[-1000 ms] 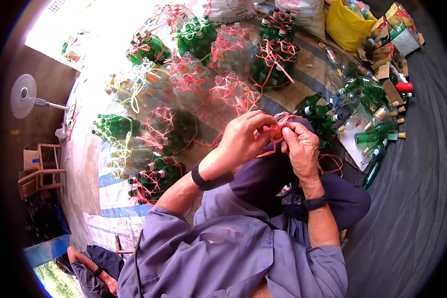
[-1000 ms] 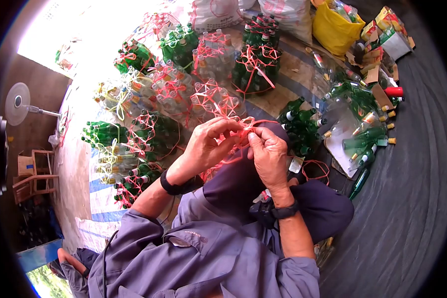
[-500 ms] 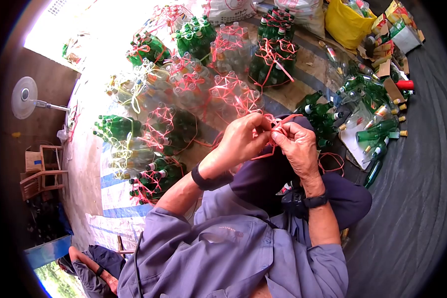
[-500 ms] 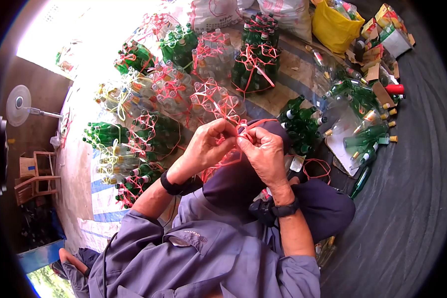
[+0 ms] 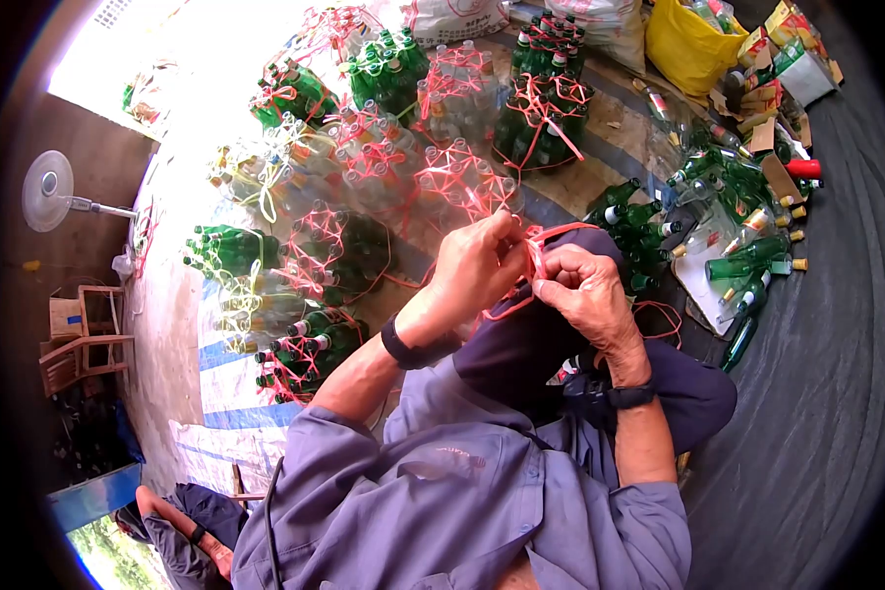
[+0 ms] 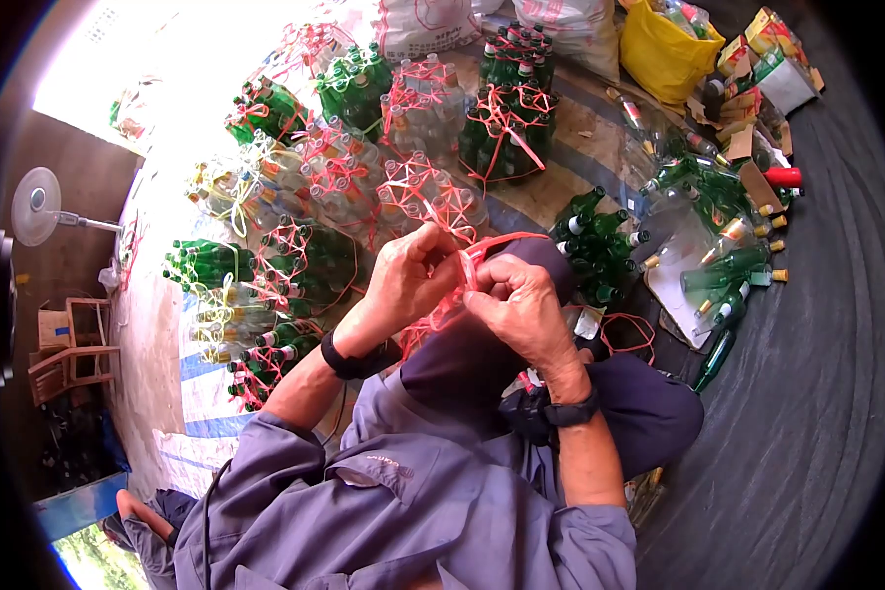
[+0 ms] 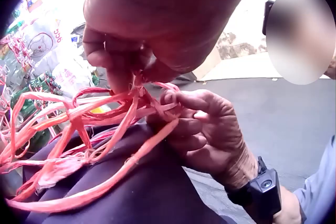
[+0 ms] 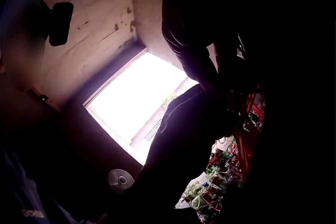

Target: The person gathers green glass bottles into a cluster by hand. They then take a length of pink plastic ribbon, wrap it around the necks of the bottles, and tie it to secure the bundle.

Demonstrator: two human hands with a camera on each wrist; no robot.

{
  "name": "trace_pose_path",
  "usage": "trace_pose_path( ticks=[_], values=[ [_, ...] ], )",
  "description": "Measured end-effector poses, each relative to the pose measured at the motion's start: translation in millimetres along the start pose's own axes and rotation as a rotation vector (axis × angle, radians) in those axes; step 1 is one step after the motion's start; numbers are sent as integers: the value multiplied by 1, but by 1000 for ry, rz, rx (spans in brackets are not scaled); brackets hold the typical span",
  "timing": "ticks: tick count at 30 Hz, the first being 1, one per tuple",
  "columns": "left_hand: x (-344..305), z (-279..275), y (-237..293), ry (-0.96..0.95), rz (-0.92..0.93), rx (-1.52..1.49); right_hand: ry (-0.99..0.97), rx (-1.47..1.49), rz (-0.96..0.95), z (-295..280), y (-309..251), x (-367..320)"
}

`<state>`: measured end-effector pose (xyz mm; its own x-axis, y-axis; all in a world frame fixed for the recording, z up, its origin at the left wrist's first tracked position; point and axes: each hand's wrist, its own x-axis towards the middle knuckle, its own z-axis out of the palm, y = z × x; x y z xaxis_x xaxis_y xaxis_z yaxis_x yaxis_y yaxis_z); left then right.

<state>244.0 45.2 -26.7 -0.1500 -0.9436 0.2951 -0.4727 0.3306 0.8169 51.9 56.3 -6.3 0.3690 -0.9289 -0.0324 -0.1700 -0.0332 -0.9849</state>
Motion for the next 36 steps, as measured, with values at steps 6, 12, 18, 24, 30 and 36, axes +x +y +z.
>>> trace_pose_path(
  ticks=[6,12,18,24,30,36],
  values=[
    [1,-1,-4,-13,-96,-56,35,279,178,-5,-14,-1],
    [0,1,2,40,-4,-86,63,282,212,-8,-12,-2],
    [-14,-2,13,126,311,67,80,333,223,-8,-1,-1],
    [-16,-2,16,-27,275,126,82,330,233,-7,0,0],
    [-16,7,5,-78,227,156,90,427,231,-6,-3,1],
    [-14,0,1,-63,102,-62,125,393,254,-3,-5,3]
  ],
)
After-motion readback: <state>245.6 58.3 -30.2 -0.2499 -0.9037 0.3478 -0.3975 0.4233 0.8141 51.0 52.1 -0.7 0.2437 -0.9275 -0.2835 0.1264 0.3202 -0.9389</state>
